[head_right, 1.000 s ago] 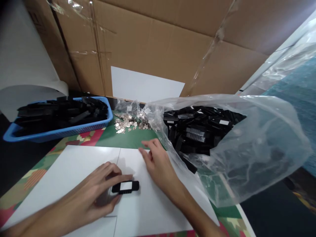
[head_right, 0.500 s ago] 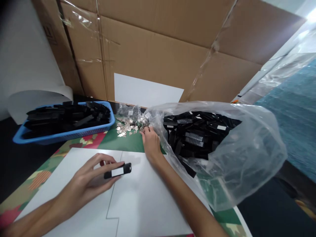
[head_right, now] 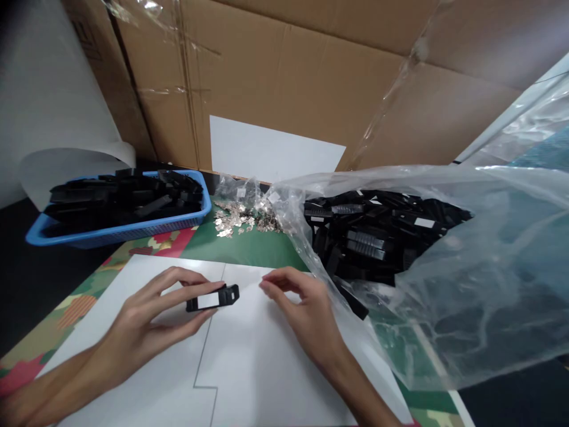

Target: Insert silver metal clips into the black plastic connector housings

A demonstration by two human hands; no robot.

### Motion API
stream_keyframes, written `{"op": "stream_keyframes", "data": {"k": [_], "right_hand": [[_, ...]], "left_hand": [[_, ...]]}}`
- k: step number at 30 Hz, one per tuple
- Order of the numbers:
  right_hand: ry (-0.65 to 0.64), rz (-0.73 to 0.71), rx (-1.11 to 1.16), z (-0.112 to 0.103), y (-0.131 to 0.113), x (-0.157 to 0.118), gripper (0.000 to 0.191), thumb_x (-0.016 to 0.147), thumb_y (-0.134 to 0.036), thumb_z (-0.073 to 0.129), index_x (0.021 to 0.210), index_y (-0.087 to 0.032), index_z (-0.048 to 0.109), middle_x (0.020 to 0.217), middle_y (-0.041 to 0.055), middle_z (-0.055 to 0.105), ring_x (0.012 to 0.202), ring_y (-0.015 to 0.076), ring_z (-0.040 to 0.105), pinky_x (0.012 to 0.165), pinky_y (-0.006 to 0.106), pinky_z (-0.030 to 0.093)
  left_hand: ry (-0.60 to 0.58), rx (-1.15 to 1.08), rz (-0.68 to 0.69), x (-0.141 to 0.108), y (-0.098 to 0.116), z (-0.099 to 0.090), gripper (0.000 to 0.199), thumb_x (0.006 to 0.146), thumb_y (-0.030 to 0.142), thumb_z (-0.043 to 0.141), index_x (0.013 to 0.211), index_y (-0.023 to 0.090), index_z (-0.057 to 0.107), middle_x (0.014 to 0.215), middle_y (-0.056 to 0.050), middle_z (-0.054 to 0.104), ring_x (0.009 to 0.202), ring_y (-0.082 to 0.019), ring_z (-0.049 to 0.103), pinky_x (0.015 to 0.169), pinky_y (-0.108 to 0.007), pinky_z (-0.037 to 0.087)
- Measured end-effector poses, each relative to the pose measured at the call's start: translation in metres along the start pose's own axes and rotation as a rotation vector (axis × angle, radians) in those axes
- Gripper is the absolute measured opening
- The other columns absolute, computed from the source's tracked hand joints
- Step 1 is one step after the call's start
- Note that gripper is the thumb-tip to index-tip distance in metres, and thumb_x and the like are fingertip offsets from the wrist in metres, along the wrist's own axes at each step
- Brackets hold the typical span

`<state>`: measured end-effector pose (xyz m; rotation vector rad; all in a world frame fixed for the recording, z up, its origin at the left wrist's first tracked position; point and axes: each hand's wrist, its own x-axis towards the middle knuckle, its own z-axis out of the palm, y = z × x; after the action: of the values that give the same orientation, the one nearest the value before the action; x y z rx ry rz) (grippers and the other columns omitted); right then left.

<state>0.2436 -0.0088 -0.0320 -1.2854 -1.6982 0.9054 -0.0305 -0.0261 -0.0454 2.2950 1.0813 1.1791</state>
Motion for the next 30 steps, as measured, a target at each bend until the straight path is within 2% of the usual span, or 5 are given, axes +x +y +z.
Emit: {"op": "stream_keyframes", "data": {"k": [4,8,10,22,30], "right_hand": [[-0.017,-0.043,0.077,0.009,-0.006,-0.013,0.012,0.095,-0.035,0.077,0.099,-0.024,0.078,0.095,0.0026,0.078,0.087,0.0186,0.074,0.082,0.031,0.059],[0.048,-0.15,0.089,0.015,-0.013,-0.019,0.016,0.093,-0.027,0.08,0.107,-0.026,0.075,0.099,0.0003,0.077,0.087,0.0161,0.073,0.083,0.03,0.059],[0.061,-0.253,0.089,0.017,-0.018,-0.019,0.018,0.092,-0.021,0.08,0.109,-0.026,0.075,0.098,0.0001,0.076,0.087,0.0155,0.072,0.082,0.03,0.059],[0.151,-0.377,0.015,0.027,-0.032,-0.014,0.019,0.088,-0.01,0.082,0.103,-0.022,0.08,0.086,0.0003,0.074,0.076,0.0146,0.07,0.071,0.027,0.059],[0.085,-0.514,-0.128,0.027,-0.019,-0.019,0.019,0.098,-0.014,0.071,0.116,-0.019,0.076,0.108,0.0092,0.074,0.098,0.0198,0.073,0.085,0.032,0.063]], "left_hand": [[-0.03,-0.104,-0.149,0.007,0.006,-0.002,0.036,0.096,0.02,0.071,0.129,0.034,0.071,0.112,-0.002,0.069,0.105,-0.018,0.066,0.09,-0.028,0.05],[-0.26,-0.731,-0.687,0.02,0.017,-0.007,0.029,0.101,0.046,0.064,0.12,0.029,0.076,0.108,-0.004,0.074,0.097,-0.019,0.07,0.09,-0.03,0.053],[-0.331,-0.996,-0.837,0.023,0.021,-0.008,0.036,0.101,0.053,0.061,0.116,0.026,0.078,0.107,-0.005,0.076,0.093,-0.017,0.07,0.088,-0.028,0.053],[-0.476,-1.135,-0.895,0.015,0.019,0.003,0.04,0.097,0.053,0.068,0.113,0.019,0.08,0.1,-0.008,0.077,0.086,-0.016,0.069,0.085,-0.027,0.051],[-0.452,-1.238,-0.895,0.015,0.019,0.002,0.035,0.096,0.051,0.07,0.096,0.018,0.082,0.091,-0.006,0.074,0.08,-0.015,0.064,0.081,-0.028,0.051]]}}
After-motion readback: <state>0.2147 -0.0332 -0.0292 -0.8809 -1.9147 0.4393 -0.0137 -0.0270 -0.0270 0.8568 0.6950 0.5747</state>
